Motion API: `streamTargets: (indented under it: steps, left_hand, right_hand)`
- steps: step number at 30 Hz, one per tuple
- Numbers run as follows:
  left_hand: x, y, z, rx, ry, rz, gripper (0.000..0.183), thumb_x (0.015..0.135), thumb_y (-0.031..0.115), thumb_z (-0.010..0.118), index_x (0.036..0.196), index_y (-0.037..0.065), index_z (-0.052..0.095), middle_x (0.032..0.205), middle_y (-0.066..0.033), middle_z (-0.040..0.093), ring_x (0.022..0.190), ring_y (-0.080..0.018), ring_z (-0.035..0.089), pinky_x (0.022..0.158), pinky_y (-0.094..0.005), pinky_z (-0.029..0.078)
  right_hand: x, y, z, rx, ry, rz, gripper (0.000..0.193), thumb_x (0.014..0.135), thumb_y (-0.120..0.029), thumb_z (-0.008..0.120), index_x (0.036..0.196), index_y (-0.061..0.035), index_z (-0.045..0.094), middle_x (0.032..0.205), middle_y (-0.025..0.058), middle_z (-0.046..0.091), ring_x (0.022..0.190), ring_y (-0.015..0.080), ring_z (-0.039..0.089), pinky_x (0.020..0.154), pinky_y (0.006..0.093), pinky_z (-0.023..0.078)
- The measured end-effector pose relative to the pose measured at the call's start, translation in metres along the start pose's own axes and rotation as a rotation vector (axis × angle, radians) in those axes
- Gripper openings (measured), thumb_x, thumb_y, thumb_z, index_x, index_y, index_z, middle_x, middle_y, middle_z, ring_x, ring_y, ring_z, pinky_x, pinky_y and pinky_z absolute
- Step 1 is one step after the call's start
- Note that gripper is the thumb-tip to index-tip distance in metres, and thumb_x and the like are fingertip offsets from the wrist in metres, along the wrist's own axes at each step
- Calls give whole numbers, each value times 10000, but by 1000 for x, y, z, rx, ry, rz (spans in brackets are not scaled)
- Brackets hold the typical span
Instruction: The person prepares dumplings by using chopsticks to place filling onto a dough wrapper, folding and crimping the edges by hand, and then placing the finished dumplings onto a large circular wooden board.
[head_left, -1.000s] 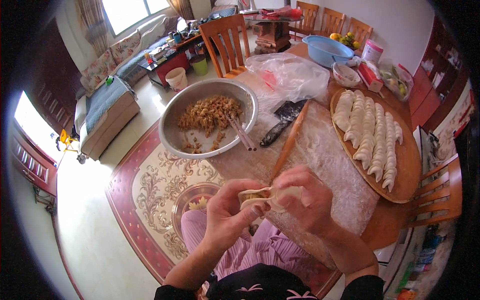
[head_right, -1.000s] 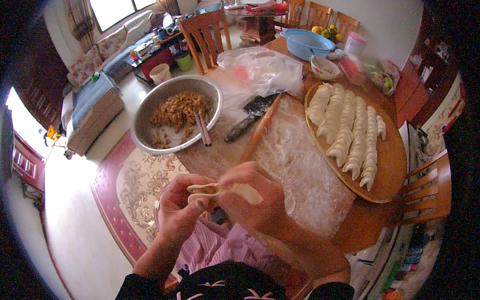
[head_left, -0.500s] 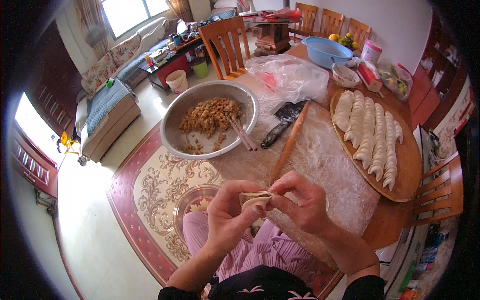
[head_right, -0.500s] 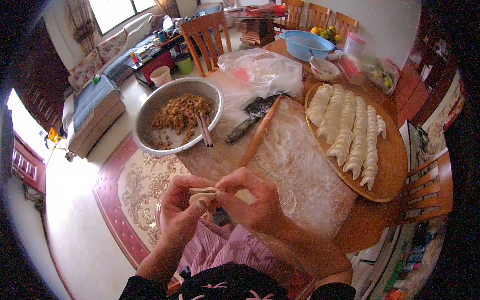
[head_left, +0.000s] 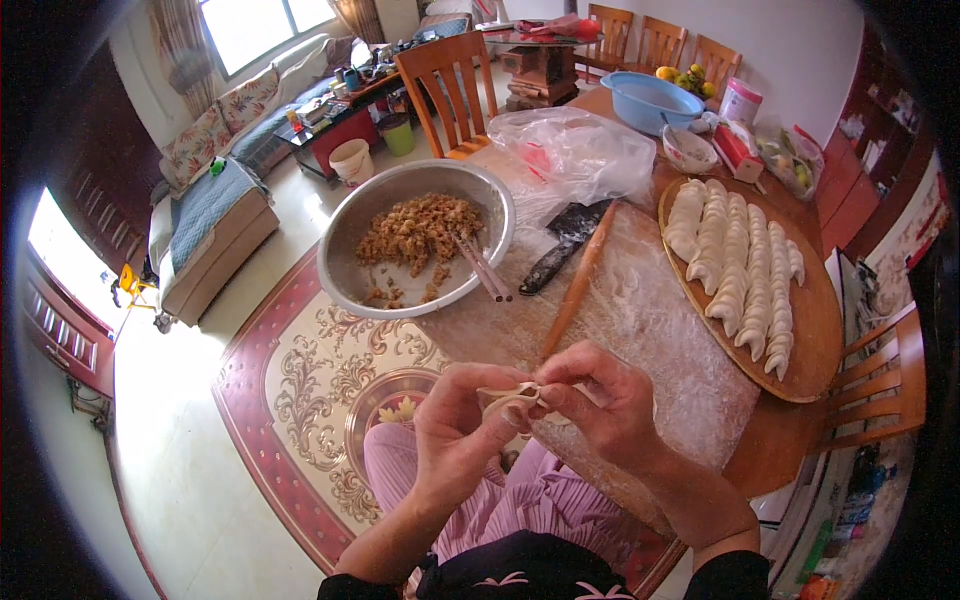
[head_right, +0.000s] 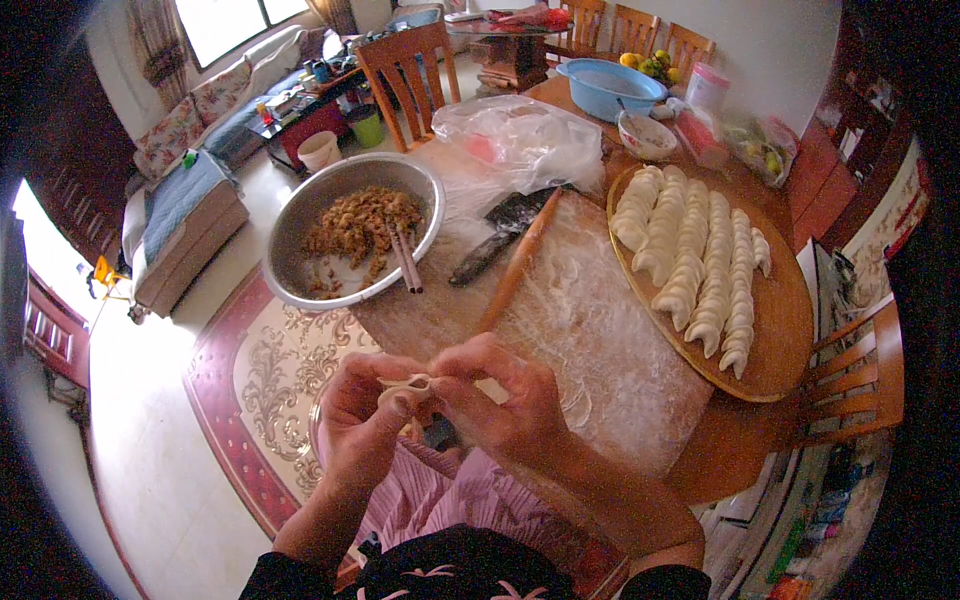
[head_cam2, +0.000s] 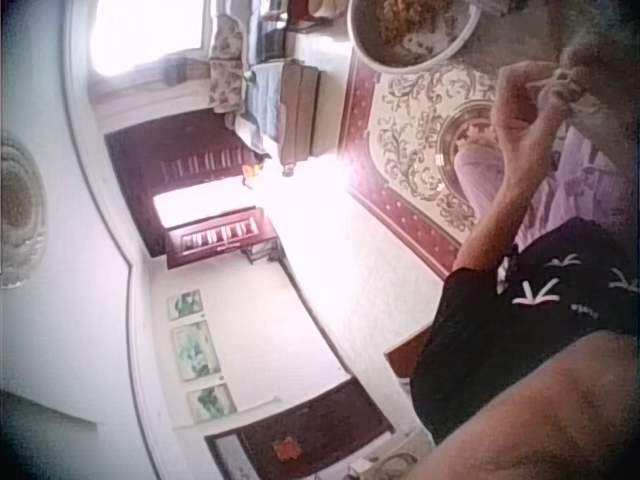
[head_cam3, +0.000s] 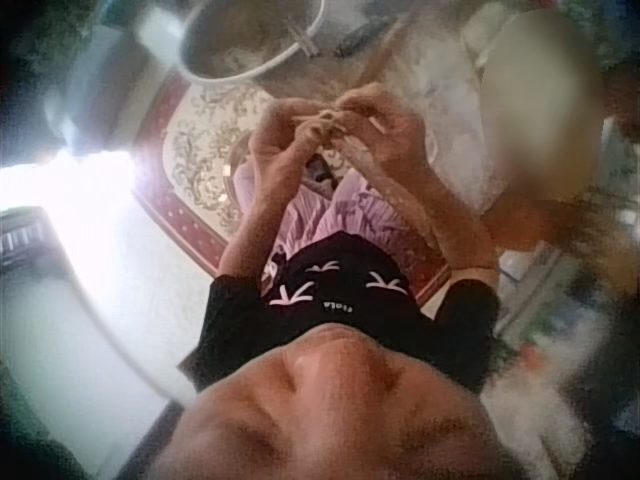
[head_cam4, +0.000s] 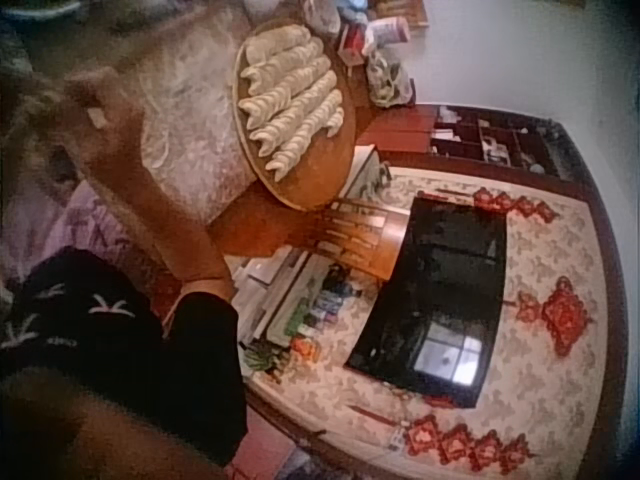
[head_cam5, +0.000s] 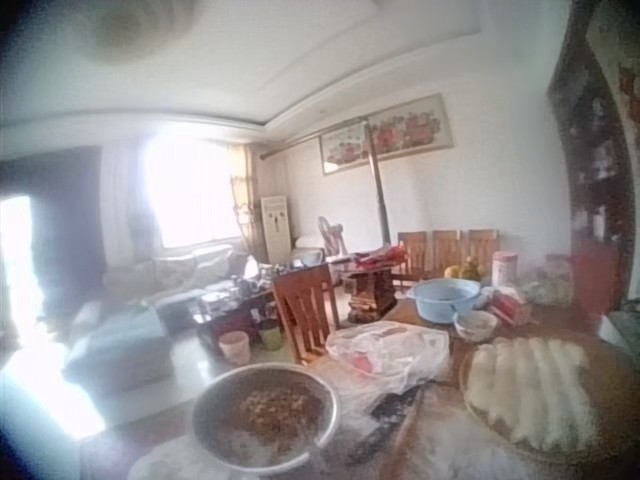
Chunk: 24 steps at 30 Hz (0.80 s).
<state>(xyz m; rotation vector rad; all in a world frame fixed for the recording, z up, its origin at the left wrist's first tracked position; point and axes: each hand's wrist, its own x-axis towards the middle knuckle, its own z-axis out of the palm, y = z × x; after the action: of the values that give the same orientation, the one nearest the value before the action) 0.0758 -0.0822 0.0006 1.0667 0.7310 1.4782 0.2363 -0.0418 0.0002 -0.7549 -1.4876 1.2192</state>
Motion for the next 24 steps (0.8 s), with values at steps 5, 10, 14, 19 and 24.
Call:
streamTargets:
  steps: [5,10,14,19,24]
  left_hand:
    - [0,-2,0,23,18,17,249,850,30,642,1059,-26,518,1045,-119,589,925,-143,592,803,-271,491]
    - [0,-1,3,45,21,-11,247,854,30,636,1061,-32,517,1041,-116,587,920,-144,591,802,-273,492]
    - [1,1,3,69,11,-15,230,863,26,622,1058,-35,516,1032,-113,581,908,-145,589,785,-274,500]
    - [0,-3,1,27,18,-22,220,866,28,620,1050,-36,518,1024,-108,578,898,-142,585,775,-271,499]
    - [-1,-3,1,153,-6,-26,228,861,17,624,1053,-37,514,1018,-102,581,898,-133,581,775,-266,494]
  right_hand:
    - [6,-1,-3,-132,-26,-178,125,785,-90,709,885,-39,654,815,63,620,762,158,617,690,284,486]
    - [4,-5,-6,-252,-20,-176,111,770,-85,719,864,-47,675,811,76,619,759,184,623,686,293,491]
    - [5,0,-7,-284,17,-295,114,764,-88,724,862,-53,680,819,79,625,763,194,627,681,297,498]
    - [6,-4,-3,-249,22,-254,125,770,-36,713,885,-33,665,834,79,620,768,182,614,682,284,489]
    - [5,-1,-6,-332,-15,-275,126,767,-88,715,875,-49,664,814,84,616,746,210,625,671,299,498]
